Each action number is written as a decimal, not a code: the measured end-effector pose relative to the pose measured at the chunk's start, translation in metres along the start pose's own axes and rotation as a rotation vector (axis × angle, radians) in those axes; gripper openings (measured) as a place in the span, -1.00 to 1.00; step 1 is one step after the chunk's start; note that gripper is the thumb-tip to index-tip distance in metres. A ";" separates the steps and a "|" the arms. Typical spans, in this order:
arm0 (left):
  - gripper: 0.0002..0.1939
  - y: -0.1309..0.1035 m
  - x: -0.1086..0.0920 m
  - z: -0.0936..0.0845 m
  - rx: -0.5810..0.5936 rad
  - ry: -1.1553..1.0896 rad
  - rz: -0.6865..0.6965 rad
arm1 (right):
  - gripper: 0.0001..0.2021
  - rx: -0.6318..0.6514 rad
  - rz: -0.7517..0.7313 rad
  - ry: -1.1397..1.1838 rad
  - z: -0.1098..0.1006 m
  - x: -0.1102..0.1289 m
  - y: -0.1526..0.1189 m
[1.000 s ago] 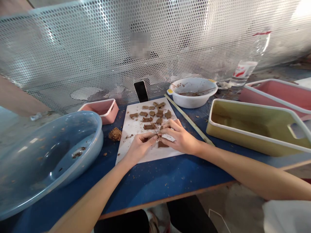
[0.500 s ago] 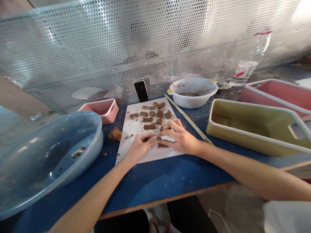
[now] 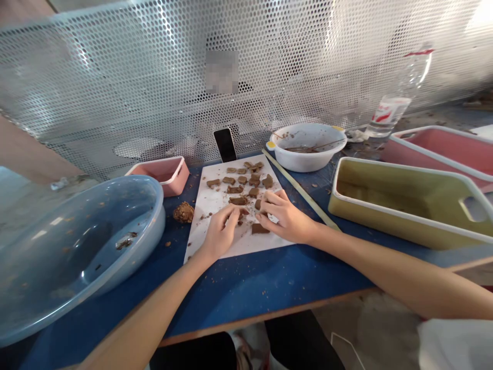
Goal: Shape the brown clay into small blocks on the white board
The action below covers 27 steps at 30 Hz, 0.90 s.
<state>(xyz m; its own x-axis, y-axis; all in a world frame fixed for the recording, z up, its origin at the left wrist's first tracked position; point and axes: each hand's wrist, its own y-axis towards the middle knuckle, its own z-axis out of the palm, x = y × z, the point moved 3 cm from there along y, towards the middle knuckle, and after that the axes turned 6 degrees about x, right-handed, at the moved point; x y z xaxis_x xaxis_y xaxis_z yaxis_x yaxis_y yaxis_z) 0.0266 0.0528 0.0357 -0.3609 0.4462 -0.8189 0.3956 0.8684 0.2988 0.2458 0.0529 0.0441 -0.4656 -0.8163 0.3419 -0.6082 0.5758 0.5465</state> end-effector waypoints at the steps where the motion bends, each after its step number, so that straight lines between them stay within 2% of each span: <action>1: -0.63 0.001 0.000 -0.001 -0.008 0.007 -0.004 | -0.73 0.012 -0.003 -0.003 0.001 0.000 0.000; 4: -0.65 0.002 0.001 -0.003 -0.027 0.007 -0.015 | -0.70 0.025 0.013 -0.008 0.003 -0.002 0.000; 9: -0.67 0.003 0.003 -0.004 -0.031 0.057 0.002 | -0.87 0.071 0.057 -0.054 0.007 -0.009 -0.001; 12: -0.71 0.003 0.004 -0.003 -0.023 0.138 0.051 | -0.85 0.138 -0.019 -0.124 0.005 -0.017 -0.002; 15: -0.73 0.002 0.006 -0.002 -0.023 0.180 0.085 | -0.81 0.272 -0.156 -0.183 0.000 -0.025 -0.004; 18: -0.74 0.001 0.009 -0.002 -0.026 0.188 0.109 | -0.77 0.379 -0.221 -0.189 -0.007 -0.031 -0.005; 27: -0.75 0.001 0.012 -0.002 -0.022 0.207 0.121 | -0.72 0.419 -0.253 -0.199 -0.014 -0.029 -0.006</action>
<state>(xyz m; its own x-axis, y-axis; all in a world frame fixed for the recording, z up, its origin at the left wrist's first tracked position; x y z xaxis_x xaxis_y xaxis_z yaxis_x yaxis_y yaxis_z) 0.0213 0.0592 0.0269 -0.4782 0.5804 -0.6592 0.4288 0.8093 0.4015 0.2718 0.0726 0.0412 -0.3590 -0.9311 0.0648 -0.9032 0.3641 0.2272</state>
